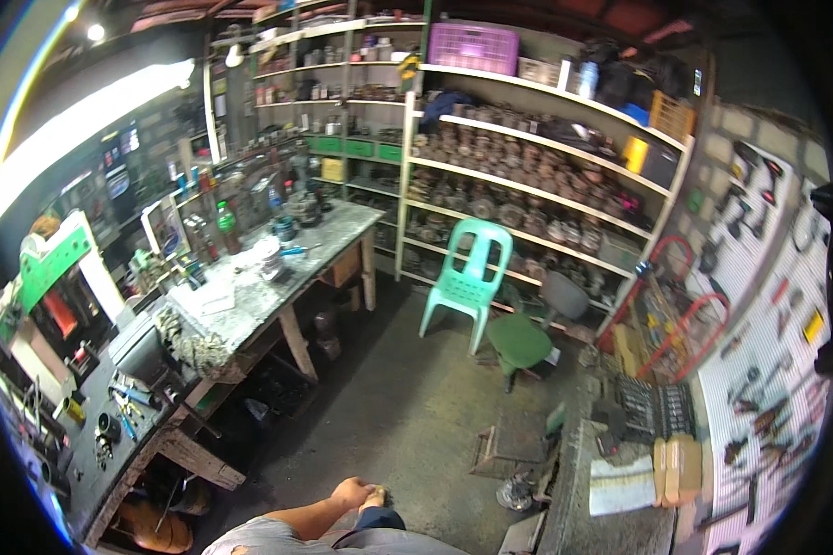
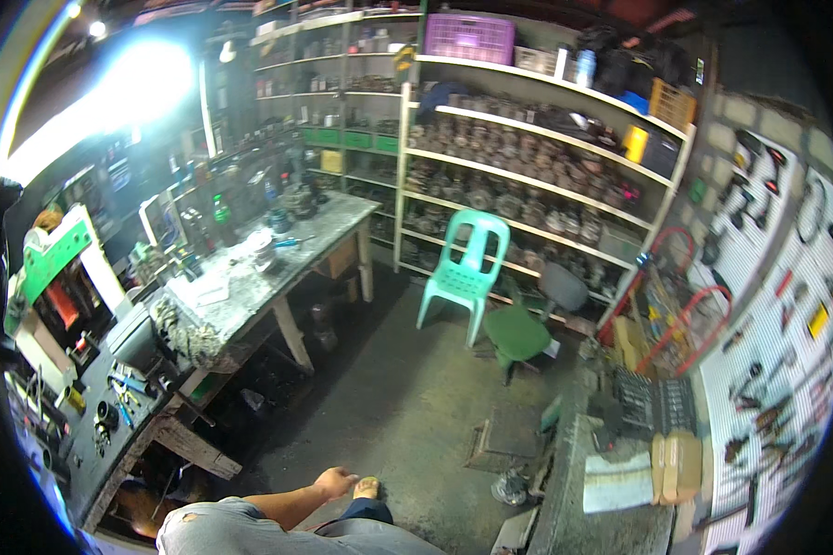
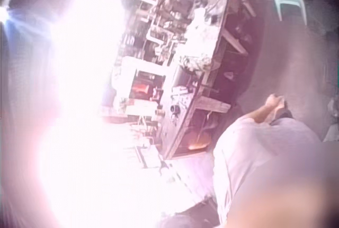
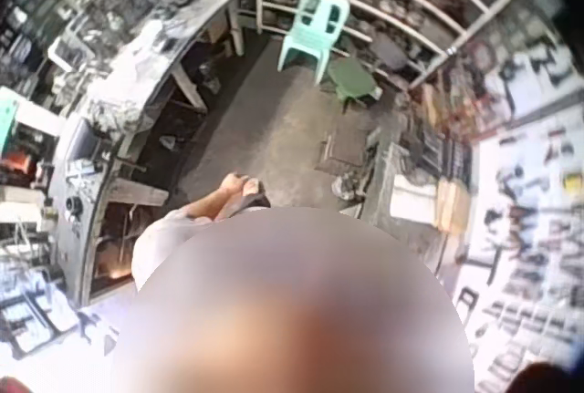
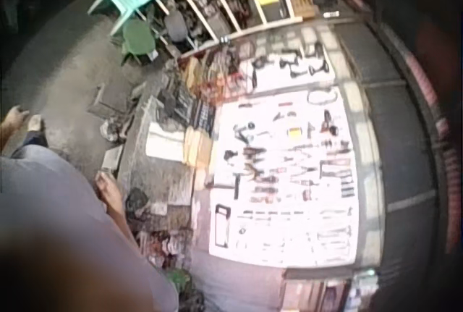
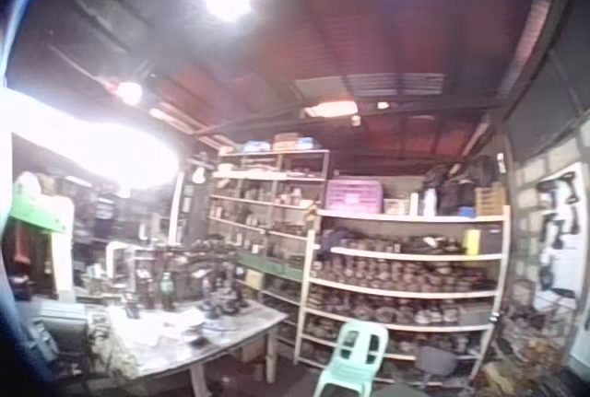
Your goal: The person retrieves a small mechanical part from a shelf and places it on a workbench. They then use a screwdriver and a wrench to adjust and tighten components on the part. The person repeatedly handles the part and tools while working at the bench.
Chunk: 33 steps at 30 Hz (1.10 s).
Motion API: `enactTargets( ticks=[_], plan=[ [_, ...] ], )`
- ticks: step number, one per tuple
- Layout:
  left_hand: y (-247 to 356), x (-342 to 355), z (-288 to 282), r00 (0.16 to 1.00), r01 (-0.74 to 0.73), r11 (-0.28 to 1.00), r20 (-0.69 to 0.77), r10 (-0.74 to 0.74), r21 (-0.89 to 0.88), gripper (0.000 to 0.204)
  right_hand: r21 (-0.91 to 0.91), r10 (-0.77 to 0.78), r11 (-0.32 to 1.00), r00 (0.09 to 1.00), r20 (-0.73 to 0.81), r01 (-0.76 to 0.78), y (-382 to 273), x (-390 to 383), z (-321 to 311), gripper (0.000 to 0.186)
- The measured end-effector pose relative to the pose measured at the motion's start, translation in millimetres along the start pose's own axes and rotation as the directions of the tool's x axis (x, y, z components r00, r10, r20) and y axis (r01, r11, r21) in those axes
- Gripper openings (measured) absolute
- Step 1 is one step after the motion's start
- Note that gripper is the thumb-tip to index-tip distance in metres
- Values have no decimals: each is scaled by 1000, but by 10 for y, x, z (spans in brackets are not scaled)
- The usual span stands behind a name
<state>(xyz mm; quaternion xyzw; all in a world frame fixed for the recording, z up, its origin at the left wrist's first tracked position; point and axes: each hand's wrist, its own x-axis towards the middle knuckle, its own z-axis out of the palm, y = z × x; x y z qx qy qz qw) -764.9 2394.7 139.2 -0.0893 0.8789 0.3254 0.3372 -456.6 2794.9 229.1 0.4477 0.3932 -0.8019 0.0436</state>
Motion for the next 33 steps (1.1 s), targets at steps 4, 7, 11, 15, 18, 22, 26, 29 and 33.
enactTargets(
  ticks=[4, 7, 11, 15, 18, 22, 26, 29, 33],
  plan=[
    [695, -59, -564, 878, -458, 885, 109, 465, -89, 45, -201, 41, 980, 973, 225, 5, -436, 783, 1443, 22],
    [1164, 4, -1195, 719, -670, 741, 200, 665, -53, 46, -328, 68, 942, 916, 395, 71, -666, 1311, 2461, 23],
    [1516, 209, -1962, 611, -787, 616, 97, 785, -28, 44, -348, 160, 935, 792, 588, 69, -880, 1922, 3763, 20],
    [1738, 594, -2688, 579, -814, 580, -138, 804, -32, 34, -282, 367, 930, 659, 657, -237, -1205, 2460, 4976, 6],
    [1849, 976, -3009, 554, -806, 591, -324, 767, 20, 25, -374, 479, 878, 532, 698, -299, -1529, 2841, 5616, 7],
    [1973, 1450, -3150, 530, -747, 662, -545, 650, 64, 20, -561, 614, 788, 384, 689, -254, -1895, 3396, 6412, 13],
    [2226, 1744, -3500, 584, -556, 824, -656, 478, 106, 22, -670, 627, 735, 476, 617, -99, -2247, 3704, 7188, 16],
    [2342, 1920, -3871, 565, -458, 874, -707, 426, 161, 21, -746, 685, 662, 462, 563, -72, -2357, 3847, 7755, 13],
    [2320, 2221, -4206, 445, -437, 883, -813, 376, 169, 17, -797, 762, 598, 372, 531, -87, -2306, 4104, 8435, 10]
  ],
)
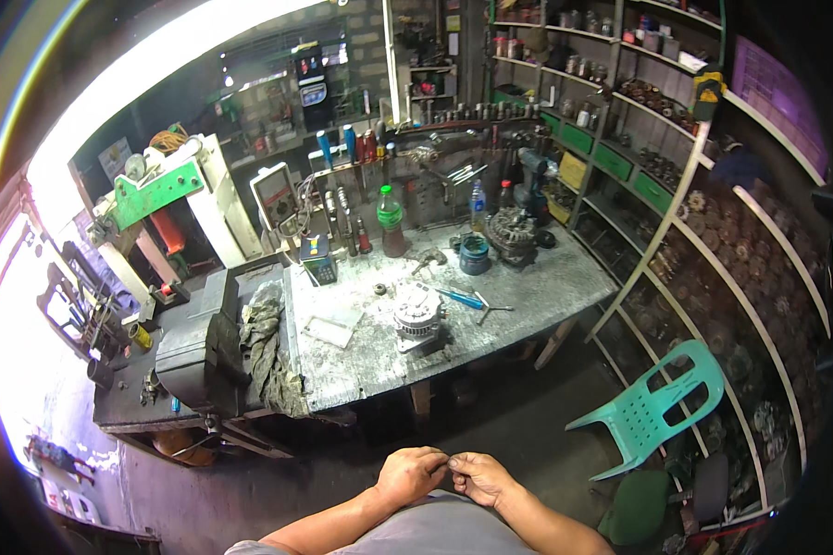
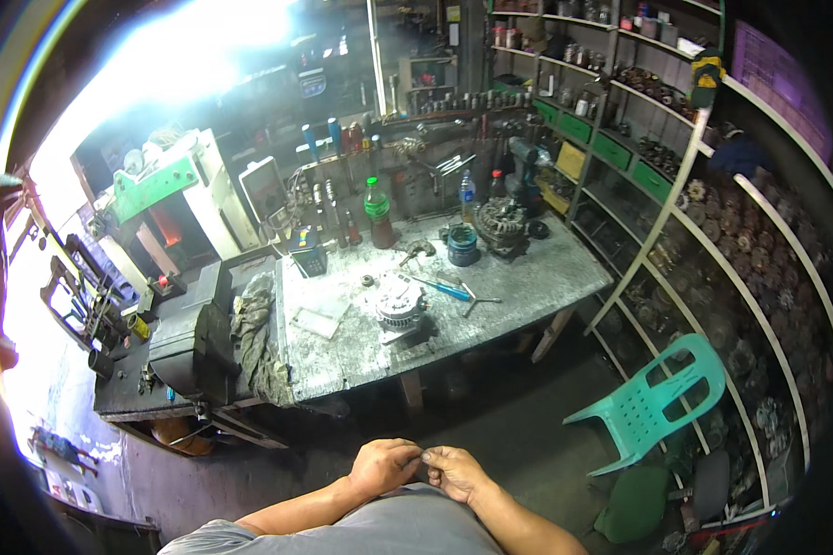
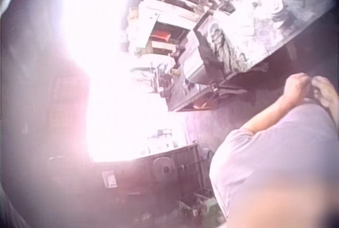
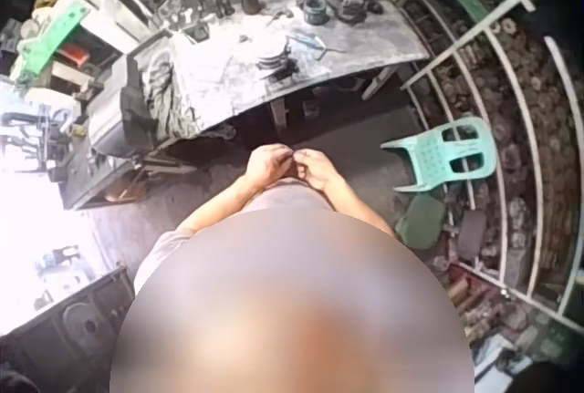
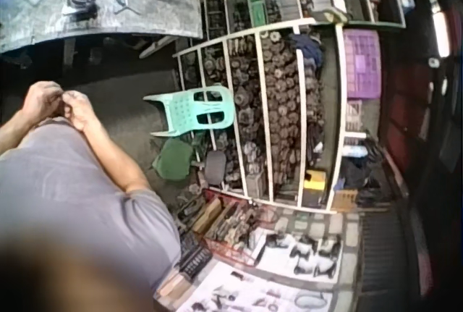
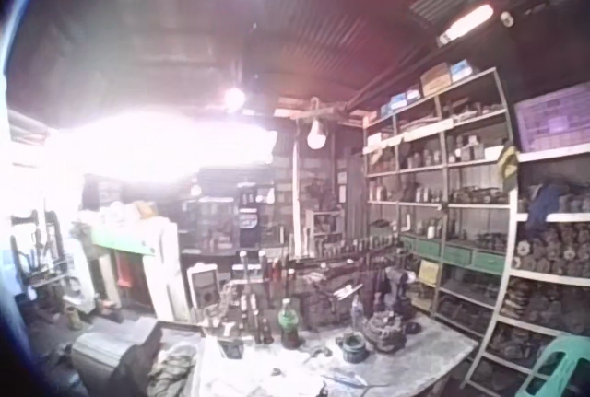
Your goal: The person retrieves a small mechanical part from a shelf and places it on a workbench. They then use a screwdriver and a wrench to adjust and tighten components on the part. The person repeatedly handles the part and tools while working at the bench.
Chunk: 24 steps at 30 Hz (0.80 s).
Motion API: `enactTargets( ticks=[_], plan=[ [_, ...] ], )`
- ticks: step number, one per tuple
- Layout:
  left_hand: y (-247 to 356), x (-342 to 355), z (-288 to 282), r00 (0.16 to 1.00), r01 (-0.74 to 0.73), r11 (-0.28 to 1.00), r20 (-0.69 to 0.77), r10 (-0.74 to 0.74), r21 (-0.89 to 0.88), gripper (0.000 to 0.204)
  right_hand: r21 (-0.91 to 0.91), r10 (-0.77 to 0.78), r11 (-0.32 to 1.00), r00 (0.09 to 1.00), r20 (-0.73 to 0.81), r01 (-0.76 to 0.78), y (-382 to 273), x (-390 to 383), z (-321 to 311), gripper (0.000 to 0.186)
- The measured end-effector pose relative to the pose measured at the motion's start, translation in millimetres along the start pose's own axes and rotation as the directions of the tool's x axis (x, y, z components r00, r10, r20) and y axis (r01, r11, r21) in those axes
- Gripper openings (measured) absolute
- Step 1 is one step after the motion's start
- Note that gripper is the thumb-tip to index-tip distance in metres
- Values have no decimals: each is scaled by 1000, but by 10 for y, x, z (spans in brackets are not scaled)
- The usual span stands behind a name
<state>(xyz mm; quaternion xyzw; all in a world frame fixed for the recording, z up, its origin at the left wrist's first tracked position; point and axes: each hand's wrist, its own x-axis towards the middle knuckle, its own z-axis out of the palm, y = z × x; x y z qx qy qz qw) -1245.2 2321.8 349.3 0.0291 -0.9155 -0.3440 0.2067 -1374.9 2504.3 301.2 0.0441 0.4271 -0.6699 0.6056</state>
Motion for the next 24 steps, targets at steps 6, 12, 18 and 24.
enactTargets(
  ticks=[6, 12, 18, 24],
  plan=[
    [-691, 749, -153, 994, 84, 982, -55, -94, -170, 13, -6, 27, 1000, 993, 117, -26, -734, 818, 149, 13],
    [-1461, 1807, -653, 947, 204, 973, -229, -224, -108, 18, -199, -88, 977, 995, -50, 77, -1353, 1408, 189, 19],
    [-2073, 2846, -971, 945, 278, 959, -192, -265, 46, 17, -56, -60, 997, 992, -108, 54, -1764, 1659, -213, 19],
    [-2097, 3188, -853, 874, 486, 873, -41, -484, 35, 21, -127, -25, 992, 983, -182, 1, -2306, 1783, -712, 18]
  ],
)
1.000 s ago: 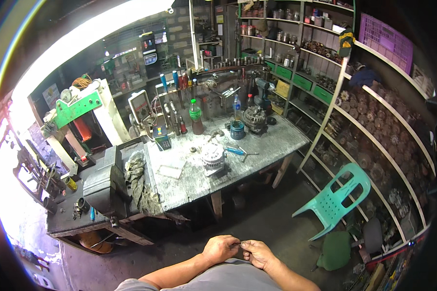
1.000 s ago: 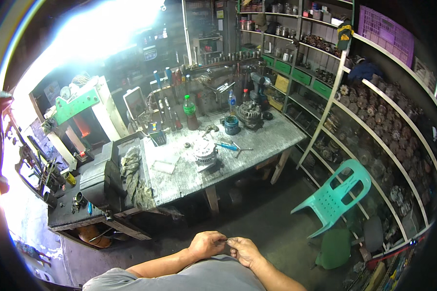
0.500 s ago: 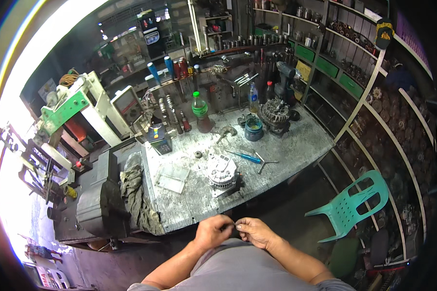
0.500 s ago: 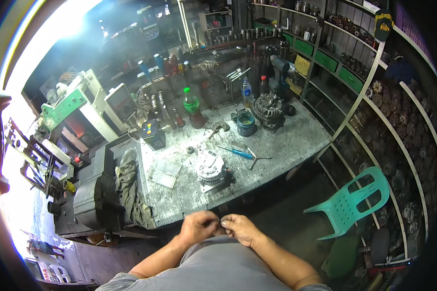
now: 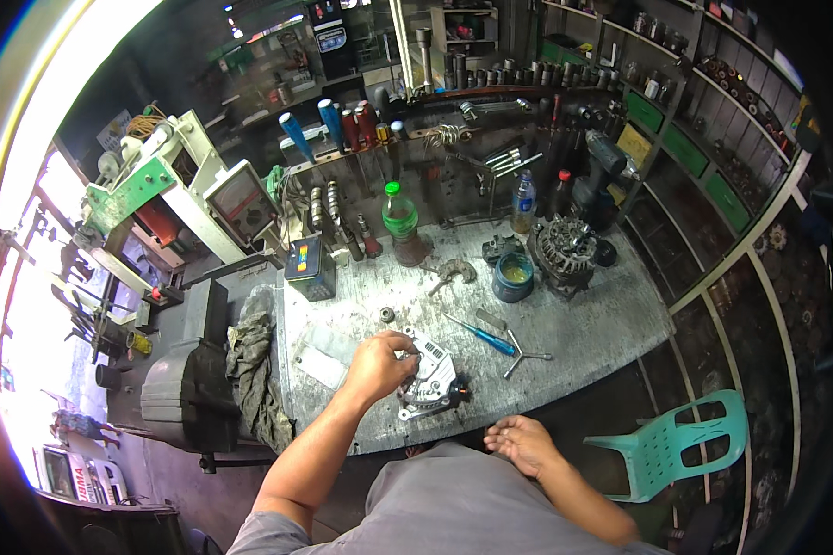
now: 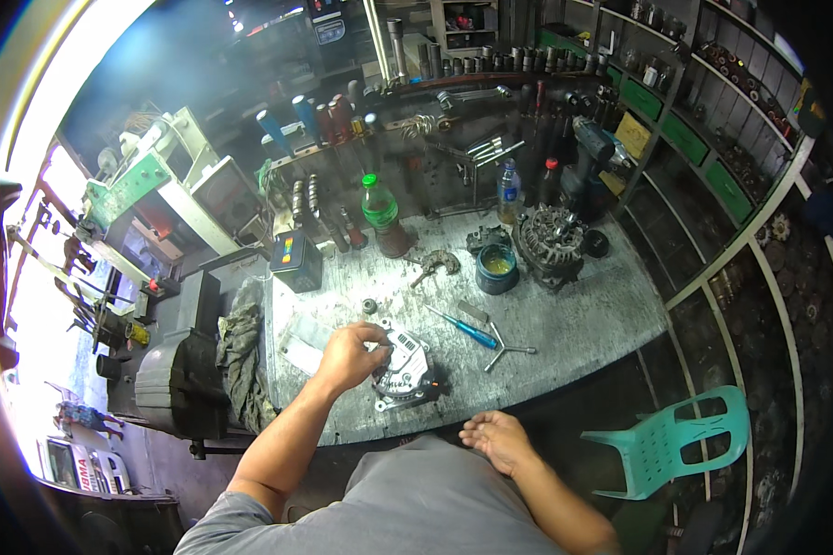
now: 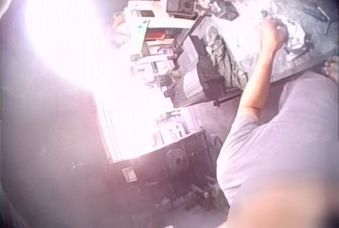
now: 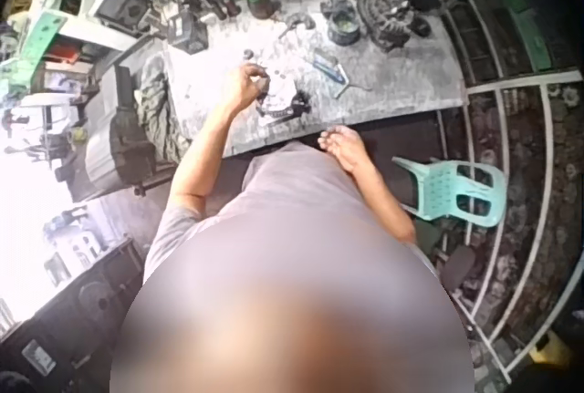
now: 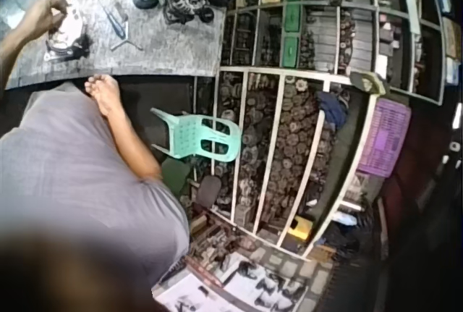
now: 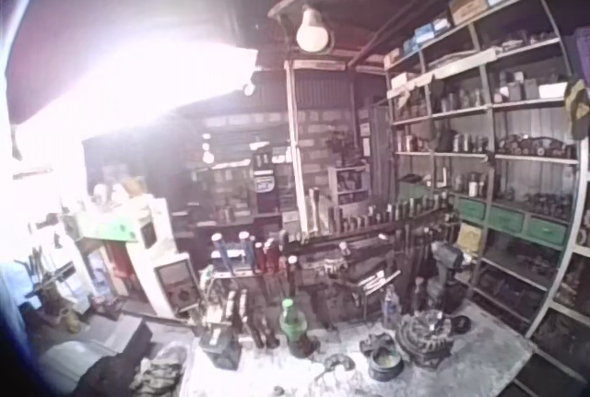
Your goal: The person retrieves a small mechanical part from a shelf and places it on a workbench. They then use a screwdriver and a wrench to adjust and tighten components on the part. The person repeatedly handles the part and tools while working at the bench.
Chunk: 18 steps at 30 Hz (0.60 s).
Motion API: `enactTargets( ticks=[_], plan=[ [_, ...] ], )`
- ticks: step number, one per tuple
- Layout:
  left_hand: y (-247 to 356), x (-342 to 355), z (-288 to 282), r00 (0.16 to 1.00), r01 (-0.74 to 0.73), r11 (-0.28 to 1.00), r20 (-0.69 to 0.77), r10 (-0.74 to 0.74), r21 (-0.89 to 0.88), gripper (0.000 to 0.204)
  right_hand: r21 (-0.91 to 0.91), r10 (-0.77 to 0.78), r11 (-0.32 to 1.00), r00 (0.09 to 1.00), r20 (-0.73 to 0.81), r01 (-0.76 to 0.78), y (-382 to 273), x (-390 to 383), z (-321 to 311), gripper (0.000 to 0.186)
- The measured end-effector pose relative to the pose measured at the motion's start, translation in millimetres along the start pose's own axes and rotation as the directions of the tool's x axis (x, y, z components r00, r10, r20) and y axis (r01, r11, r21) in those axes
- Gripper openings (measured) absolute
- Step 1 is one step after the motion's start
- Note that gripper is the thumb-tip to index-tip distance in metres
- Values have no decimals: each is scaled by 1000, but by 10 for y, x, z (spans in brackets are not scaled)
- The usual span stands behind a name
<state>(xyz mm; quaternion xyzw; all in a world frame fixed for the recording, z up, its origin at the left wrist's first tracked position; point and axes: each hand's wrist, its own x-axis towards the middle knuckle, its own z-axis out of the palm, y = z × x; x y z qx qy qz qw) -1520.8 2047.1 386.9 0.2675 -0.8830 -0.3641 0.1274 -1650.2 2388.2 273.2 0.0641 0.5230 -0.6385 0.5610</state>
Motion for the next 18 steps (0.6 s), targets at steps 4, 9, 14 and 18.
enactTargets(
  ticks=[4, 9, 14, 18],
  plan=[
    [134, 40, 4, 979, 195, 980, 62, -196, 28, 22, -99, -11, 995, 1000, -26, 8, -388, 171, -285, 22],
    [286, -34, 70, 998, 61, 980, -39, -55, 187, 20, -119, 19, 993, 994, 103, -6, -751, 353, -239, 20],
    [316, -80, 140, 987, 130, 983, -113, -116, 132, 18, -251, 23, 967, 977, 210, 31, -860, 447, 104, 20],
    [268, -40, 163, 976, 197, 979, -103, -190, 59, 16, -304, -53, 941, 952, 300, 148, -754, 490, 366, 14]
  ],
)
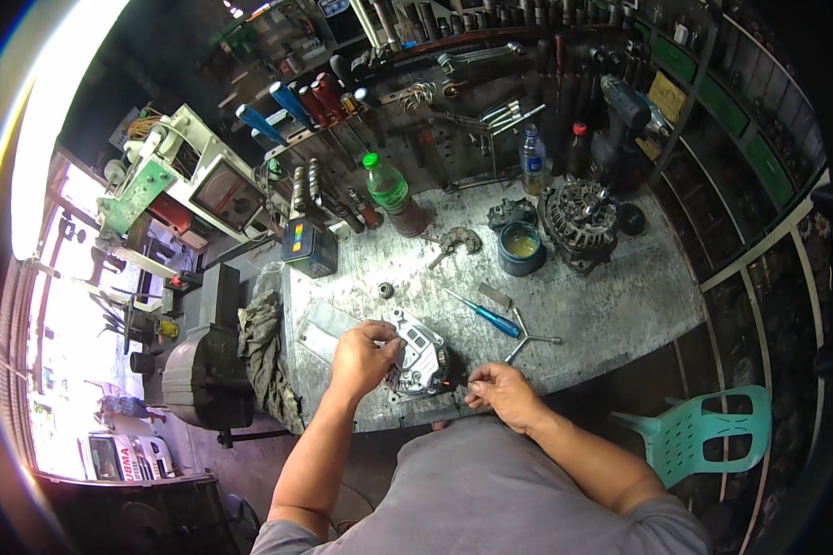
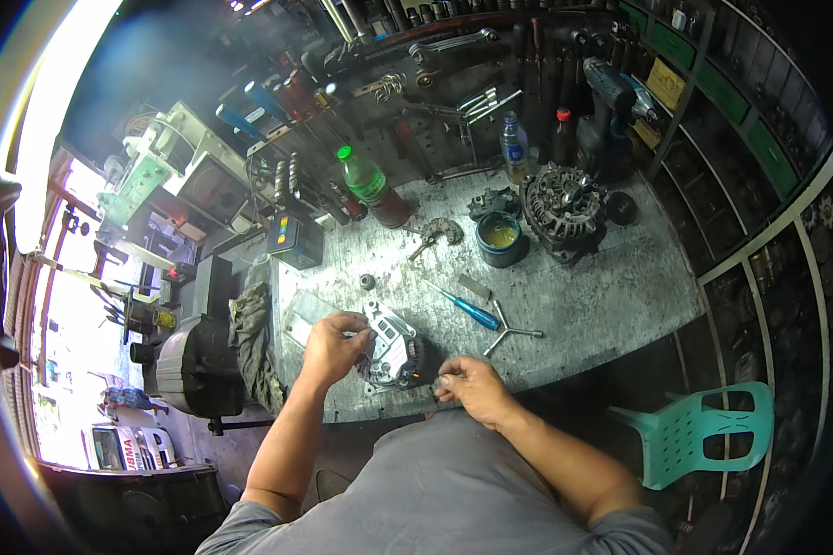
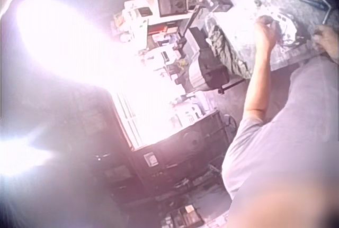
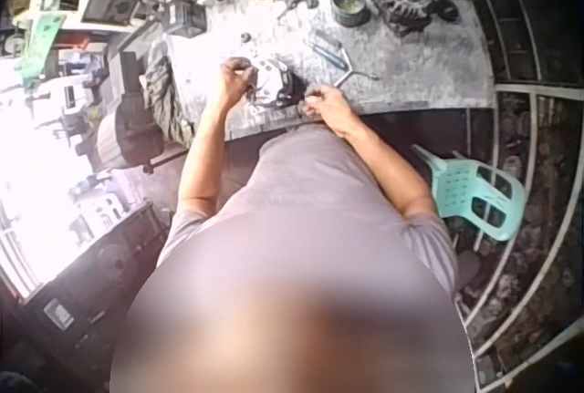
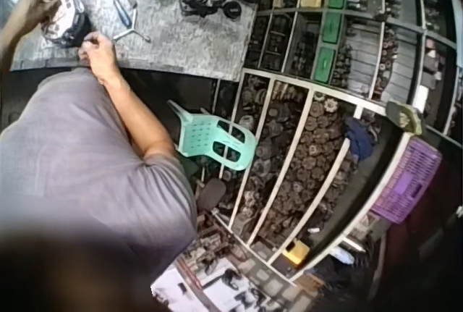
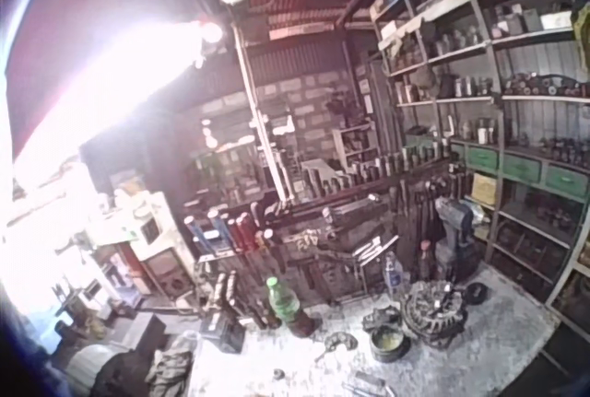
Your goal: The person retrieves a small mechanical part from a shelf and places it on a workbench. They then use a screwdriver and a wrench to adjust and tighten components on the part. The person repeatedly handles the part and tools while working at the bench.
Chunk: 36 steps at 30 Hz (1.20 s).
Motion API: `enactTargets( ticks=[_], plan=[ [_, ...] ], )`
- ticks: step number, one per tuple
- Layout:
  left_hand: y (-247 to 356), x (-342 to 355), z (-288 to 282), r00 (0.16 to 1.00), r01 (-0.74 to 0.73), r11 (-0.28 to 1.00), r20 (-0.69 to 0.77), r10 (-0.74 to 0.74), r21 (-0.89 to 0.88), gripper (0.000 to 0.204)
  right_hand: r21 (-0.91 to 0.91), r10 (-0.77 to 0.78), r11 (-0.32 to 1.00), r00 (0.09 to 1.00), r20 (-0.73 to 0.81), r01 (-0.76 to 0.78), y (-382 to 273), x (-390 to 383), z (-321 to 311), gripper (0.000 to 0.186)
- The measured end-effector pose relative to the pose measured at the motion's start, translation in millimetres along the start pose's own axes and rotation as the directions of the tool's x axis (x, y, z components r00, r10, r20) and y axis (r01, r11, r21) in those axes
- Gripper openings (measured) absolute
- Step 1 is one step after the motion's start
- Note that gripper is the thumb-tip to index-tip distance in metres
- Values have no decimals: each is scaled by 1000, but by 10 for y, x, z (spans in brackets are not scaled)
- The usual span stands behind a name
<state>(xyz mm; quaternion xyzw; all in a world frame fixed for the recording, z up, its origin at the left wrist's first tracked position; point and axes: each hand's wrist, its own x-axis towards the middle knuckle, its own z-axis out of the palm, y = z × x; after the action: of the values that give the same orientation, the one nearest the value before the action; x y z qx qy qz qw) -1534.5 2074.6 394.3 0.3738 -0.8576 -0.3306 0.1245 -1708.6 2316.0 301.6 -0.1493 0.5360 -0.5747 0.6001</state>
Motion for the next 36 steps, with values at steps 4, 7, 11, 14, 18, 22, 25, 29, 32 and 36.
enactTargets(
  ticks=[4, 7, 11, 14, 18, 22, 25, 29, 32, 36],
  plan=[
    [-75, 46, -39, 997, 2, 995, 83, 6, -98, 14, 172, -68, 983, 998, -18, 70, 67, 65, 182, 15],
    [-153, 75, -67, 992, -40, 990, 115, 56, -137, 16, 199, -74, 977, 997, -28, 78, 108, 87, 263, 14],
    [-274, 111, -58, 983, -94, 982, 144, 118, -166, 17, 214, -84, 973, 996, -44, 91, 164, 107, 344, 13],
    [-366, 133, -22, 980, -56, 958, 169, 106, -281, 16, 236, -99, 965, 992, -83, 116, 202, 115, 399, 12],
    [-457, 96, 10, 987, 2, 944, 152, 51, -329, 15, 250, -68, 963, 990, -123, 97, 202, 116, 456, 12],
    [-442, 62, 20, 984, -137, 952, 76, 163, -275, 14, 119, -50, 990, 984, -173, 71, 149, 85, 502, 13],
    [-380, 53, 10, 980, -177, 963, 57, 192, -202, 13, 51, -97, 993, 974, -205, 110, 108, 45, 542, 15],
    [-320, 49, -25, 976, -196, 963, 55, 209, -183, 15, -22, -128, 992, 968, -218, 126, 63, 17, 588, 19],
    [-310, 37, -36, 974, -212, 961, 39, 222, -176, 19, -41, -117, 993, 962, -247, 110, 42, 13, 597, 18],
    [-314, -41, -40, 971, -229, 960, 34, 237, -159, 42, -18, -93, 996, 966, -241, 92, 64, 28, 590, 20]
  ],
)
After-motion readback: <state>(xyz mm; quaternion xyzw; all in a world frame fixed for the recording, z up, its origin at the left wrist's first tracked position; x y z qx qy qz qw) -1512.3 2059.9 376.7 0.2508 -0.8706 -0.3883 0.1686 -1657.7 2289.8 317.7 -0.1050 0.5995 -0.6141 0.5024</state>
